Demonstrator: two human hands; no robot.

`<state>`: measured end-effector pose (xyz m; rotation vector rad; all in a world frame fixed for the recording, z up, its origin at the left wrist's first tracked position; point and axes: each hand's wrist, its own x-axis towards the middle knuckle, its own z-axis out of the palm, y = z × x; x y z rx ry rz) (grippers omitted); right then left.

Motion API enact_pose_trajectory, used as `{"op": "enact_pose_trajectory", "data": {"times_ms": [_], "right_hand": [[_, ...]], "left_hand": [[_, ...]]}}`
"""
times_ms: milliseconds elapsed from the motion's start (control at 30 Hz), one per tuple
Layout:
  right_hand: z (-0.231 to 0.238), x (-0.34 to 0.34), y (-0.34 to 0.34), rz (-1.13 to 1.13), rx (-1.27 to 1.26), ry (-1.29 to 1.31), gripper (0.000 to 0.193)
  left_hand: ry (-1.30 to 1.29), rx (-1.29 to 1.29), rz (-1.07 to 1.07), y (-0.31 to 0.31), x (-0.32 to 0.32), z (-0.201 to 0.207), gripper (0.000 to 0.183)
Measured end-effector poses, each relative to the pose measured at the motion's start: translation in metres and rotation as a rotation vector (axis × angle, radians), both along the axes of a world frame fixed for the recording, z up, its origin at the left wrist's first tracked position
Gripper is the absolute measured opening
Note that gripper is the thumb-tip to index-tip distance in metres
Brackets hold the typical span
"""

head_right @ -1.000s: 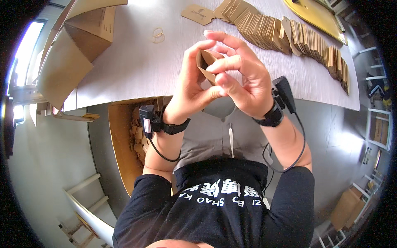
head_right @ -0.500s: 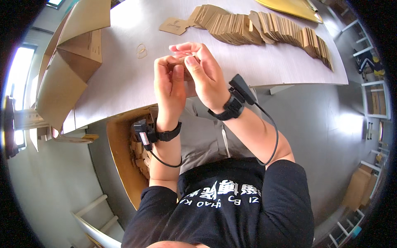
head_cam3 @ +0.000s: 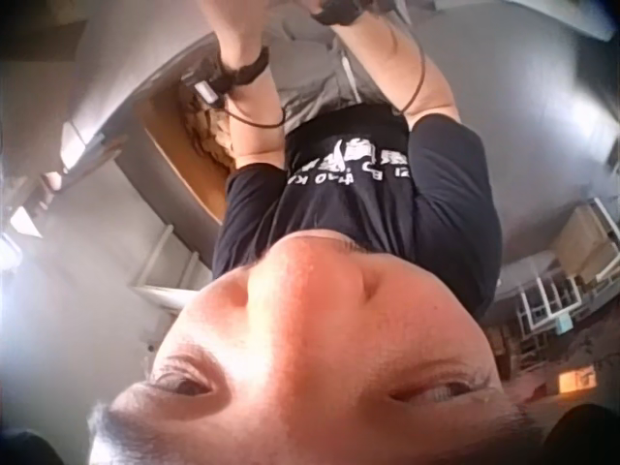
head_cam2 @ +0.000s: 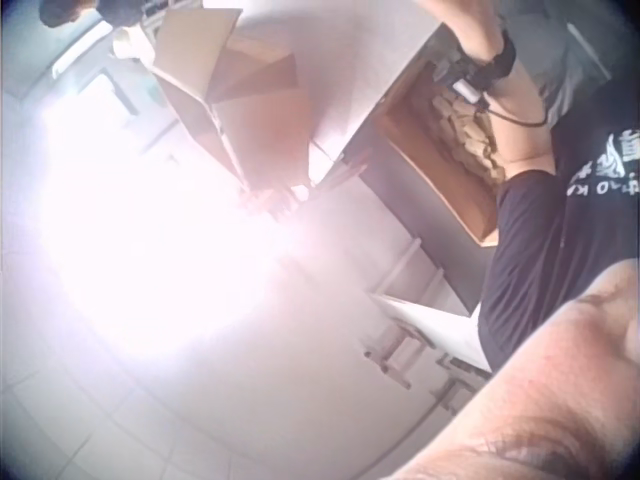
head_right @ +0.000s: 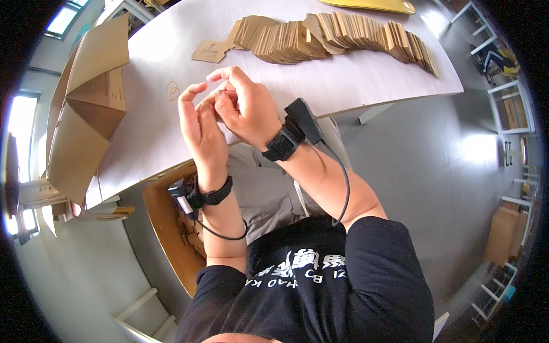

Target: Picking up and inspecting a stack of brand tags/labels for shoes.

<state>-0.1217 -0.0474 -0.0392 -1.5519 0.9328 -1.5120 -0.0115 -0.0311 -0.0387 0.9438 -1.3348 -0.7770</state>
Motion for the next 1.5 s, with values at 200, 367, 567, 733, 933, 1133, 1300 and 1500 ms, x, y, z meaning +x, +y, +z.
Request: {"op": "enact_pose_trajectory", "data": {"times_ms": [200,367,567,733,933,1133,1300,1500], "right_hand": [[-0.011,-0.012,-0.008,0.114,0.017,-0.134,0.041],[-0.010,-0.016,-0.008,0.096,-0.003,-0.128,0.043],[0.005,-0.013,-0.003,-0.043,-0.685,0.198,0.020],[0.003,-0.006,-0.007,0.022,-0.784,0.432,0.030],[0.011,-0.004,-0.049,-0.096,-0.704,0.788,0.054],[0.058,0.021,-0.113,-0.190,-0.273,1.595,0.043],[0.010,0.059,-0.183,-0.184,-0.230,1.591,0.039],[0.012,0.047,-0.161,-0.043,-0.351,1.591,0.042]], "left_hand": [[-0.126,0.080,-0.494,0.011,0.020,-0.002,0.055],[-0.119,0.254,-0.482,0.005,0.016,-0.016,0.052],[0.000,0.112,-0.338,0.009,0.024,-0.026,0.050],[-0.137,-0.130,-0.162,0.020,0.030,-0.022,0.027],[0.018,0.154,-0.168,0.105,0.099,-0.025,0.039],[-0.608,0.620,0.437,0.202,0.210,-0.060,0.059],[-1.338,0.925,0.472,0.268,0.262,-0.087,0.091],[-1.161,0.655,0.309,0.246,0.239,-0.066,0.093]]}}
